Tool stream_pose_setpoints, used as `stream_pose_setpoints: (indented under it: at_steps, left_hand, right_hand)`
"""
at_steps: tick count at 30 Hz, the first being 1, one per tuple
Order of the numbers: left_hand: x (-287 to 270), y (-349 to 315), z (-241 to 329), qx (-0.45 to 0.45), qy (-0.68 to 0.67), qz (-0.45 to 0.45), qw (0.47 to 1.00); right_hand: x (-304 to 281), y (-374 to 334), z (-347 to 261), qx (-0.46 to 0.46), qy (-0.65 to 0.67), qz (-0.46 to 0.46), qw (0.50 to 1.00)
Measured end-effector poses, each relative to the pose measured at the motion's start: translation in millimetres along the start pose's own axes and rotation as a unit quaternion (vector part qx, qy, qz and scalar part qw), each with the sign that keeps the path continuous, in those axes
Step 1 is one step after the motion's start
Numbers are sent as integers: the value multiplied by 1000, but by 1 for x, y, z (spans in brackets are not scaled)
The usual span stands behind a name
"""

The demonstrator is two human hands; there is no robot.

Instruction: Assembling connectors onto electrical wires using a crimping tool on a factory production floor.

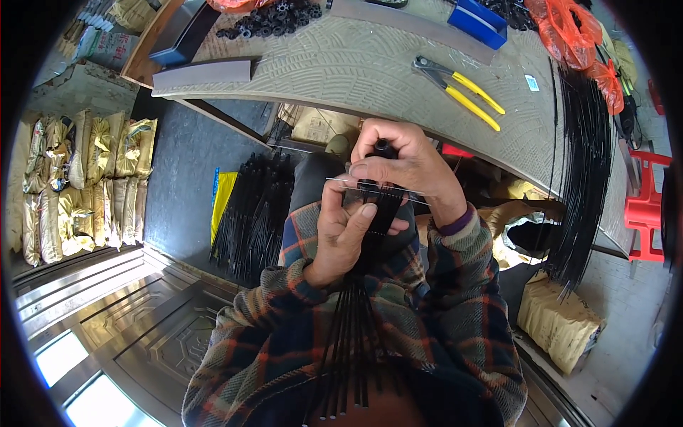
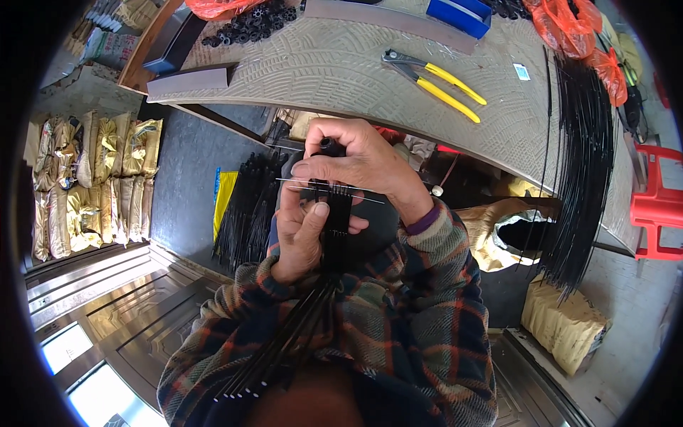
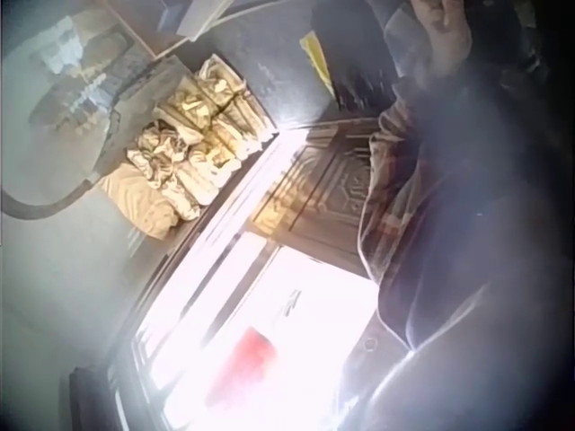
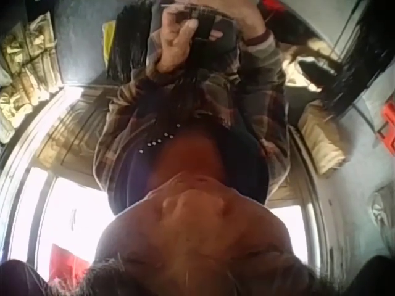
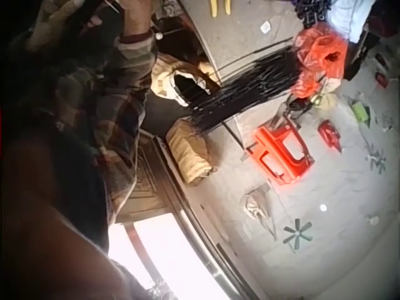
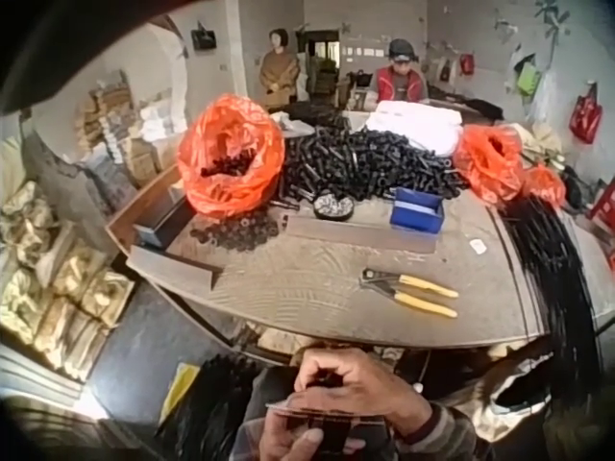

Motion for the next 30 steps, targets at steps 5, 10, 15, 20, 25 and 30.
stream_pose_setpoints:
  at_steps: [5, 10, 15, 20, 25, 30]
  left_hand:
    - [-11, -6, 4, 8, -3, 22, 1000]
    - [-22, 3, 5, 38, -7, 62, 997]
    - [-25, 0, 10, 53, 23, 79, 995]
    - [-19, 2, 14, 66, 26, 79, 994]
    - [-20, 0, 21, 101, 32, 68, 992]
    - [-19, 0, 20, 86, 37, 80, 992]
  right_hand:
    - [-16, -8, 17, -16, 88, 130, 988]
    - [-5, -81, 72, 30, 262, 378, 887]
    - [4, -84, 56, 66, 256, 401, 877]
    - [-3, -83, 54, 42, 230, 420, 877]
    - [-5, -84, 53, 41, 188, 432, 881]
    - [-4, -82, 44, 22, 202, 414, 887]
Point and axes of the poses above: each hand's wrist, its own y-axis towards the middle knuckle, its own x-axis out of the palm, z = x × y, the point moved 10 cm from there along y, towards the middle knuckle, and after that the axes turned 14 degrees about -y, right-handed, at the moved point
